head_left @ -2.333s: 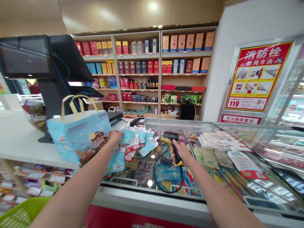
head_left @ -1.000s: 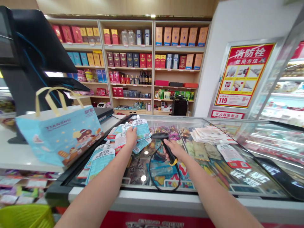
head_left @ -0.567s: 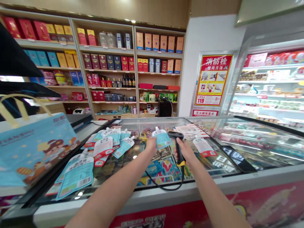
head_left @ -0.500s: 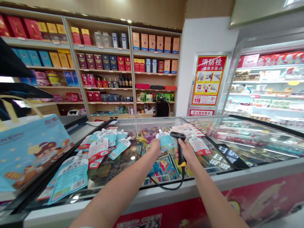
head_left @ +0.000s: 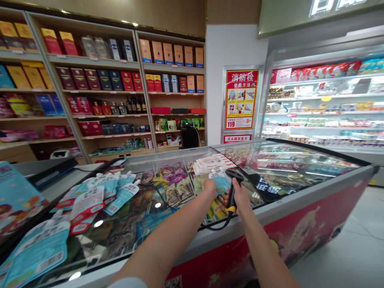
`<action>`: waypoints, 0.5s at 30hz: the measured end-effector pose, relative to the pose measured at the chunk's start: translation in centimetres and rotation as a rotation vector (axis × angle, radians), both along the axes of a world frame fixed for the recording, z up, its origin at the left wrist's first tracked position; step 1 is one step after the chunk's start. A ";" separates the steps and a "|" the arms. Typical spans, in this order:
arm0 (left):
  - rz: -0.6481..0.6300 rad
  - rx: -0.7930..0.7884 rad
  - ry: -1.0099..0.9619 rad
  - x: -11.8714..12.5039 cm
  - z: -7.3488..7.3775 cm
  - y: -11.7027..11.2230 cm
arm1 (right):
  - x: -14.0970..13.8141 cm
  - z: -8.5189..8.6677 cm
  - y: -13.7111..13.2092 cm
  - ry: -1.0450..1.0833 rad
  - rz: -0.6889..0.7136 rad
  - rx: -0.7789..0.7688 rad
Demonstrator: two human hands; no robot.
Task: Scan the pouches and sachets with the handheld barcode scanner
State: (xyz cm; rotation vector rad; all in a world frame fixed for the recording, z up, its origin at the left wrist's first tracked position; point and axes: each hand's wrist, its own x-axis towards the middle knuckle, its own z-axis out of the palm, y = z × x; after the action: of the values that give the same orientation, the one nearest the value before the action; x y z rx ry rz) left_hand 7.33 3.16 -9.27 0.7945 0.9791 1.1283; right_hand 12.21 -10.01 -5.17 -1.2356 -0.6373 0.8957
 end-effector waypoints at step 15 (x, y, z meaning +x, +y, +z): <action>0.323 0.430 0.333 -16.9 3.4 1.1 | -4.1 0.5 1.5 0.024 0.147 0.011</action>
State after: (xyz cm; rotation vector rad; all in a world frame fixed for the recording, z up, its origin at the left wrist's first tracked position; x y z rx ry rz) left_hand -9.59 4.27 -5.84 1.2289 1.1870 1.5484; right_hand 8.08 -8.47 -4.69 -1.1777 -0.7203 1.0258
